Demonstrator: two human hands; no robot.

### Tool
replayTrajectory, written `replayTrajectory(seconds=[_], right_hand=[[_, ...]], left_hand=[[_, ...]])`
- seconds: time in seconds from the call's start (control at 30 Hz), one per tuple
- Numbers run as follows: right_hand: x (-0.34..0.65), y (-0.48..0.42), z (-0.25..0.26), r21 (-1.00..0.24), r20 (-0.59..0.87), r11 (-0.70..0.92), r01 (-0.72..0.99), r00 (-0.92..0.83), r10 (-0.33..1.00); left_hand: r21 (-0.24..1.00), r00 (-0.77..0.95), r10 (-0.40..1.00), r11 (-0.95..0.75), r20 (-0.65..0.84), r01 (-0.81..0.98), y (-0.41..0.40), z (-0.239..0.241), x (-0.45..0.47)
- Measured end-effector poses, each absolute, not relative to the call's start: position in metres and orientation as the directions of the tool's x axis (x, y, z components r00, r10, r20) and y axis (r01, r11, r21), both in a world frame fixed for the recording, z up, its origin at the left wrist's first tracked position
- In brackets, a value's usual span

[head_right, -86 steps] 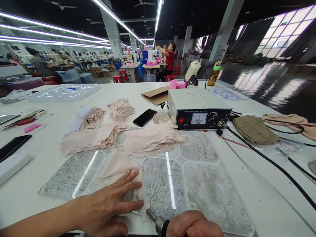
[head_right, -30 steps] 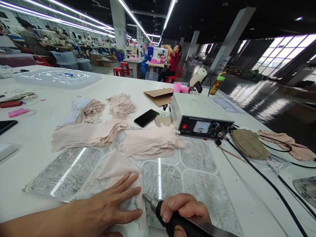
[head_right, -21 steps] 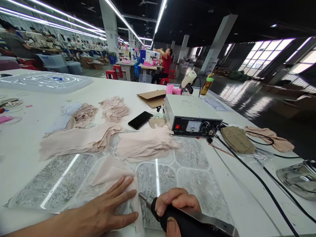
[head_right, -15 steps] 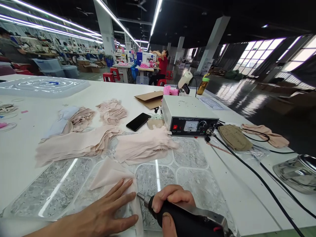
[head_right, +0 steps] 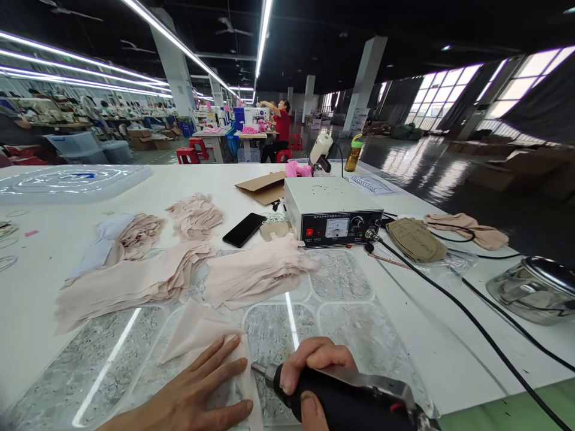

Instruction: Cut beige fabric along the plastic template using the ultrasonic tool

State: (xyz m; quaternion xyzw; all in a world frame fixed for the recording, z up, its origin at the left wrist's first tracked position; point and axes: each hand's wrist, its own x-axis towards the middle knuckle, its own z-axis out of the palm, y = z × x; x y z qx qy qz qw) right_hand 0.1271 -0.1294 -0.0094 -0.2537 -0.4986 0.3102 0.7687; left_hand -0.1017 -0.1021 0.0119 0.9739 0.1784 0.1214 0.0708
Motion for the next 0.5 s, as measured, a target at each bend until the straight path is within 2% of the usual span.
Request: replayTrajectory(seconds=[0.1,0.2,0.27,0.33,0.4,0.5], right_hand=[[0.127,-0.137,-0.009,-0.716,0.576,0.657,-0.235,0.334,0.746],[0.125,-0.142,-0.011,-0.782,0.491,0.571,-0.25,0.316,0.811],[0.125,-0.14,-0.014,-0.772,0.497,0.582,-0.255,0.327,0.804],[0.125,-0.137,-0.017,-0.731,0.55,0.63,-0.263,0.32,0.771],[0.125,-0.135,-0.019,-0.703,0.583,0.656,-0.275,0.306,0.753],[0.128,-0.138,-0.019,-0.729,0.535,0.611,-0.309,0.301,0.789]], left_hand=[[0.156,0.911,0.353,-0.933,0.213,0.325,-0.099,0.001,-0.101],[0.133,0.887,0.308,-0.951,0.345,0.278,-0.096,-0.002,-0.1],[0.188,0.915,0.356,-0.928,0.191,0.322,-0.095,0.006,-0.1],[0.233,0.919,0.377,-0.91,0.115,0.344,-0.094,0.018,-0.1],[0.276,0.911,0.397,-0.893,0.113,0.355,-0.092,0.025,-0.1],[0.316,0.879,0.439,-0.874,0.185,0.37,-0.088,0.02,-0.1]])
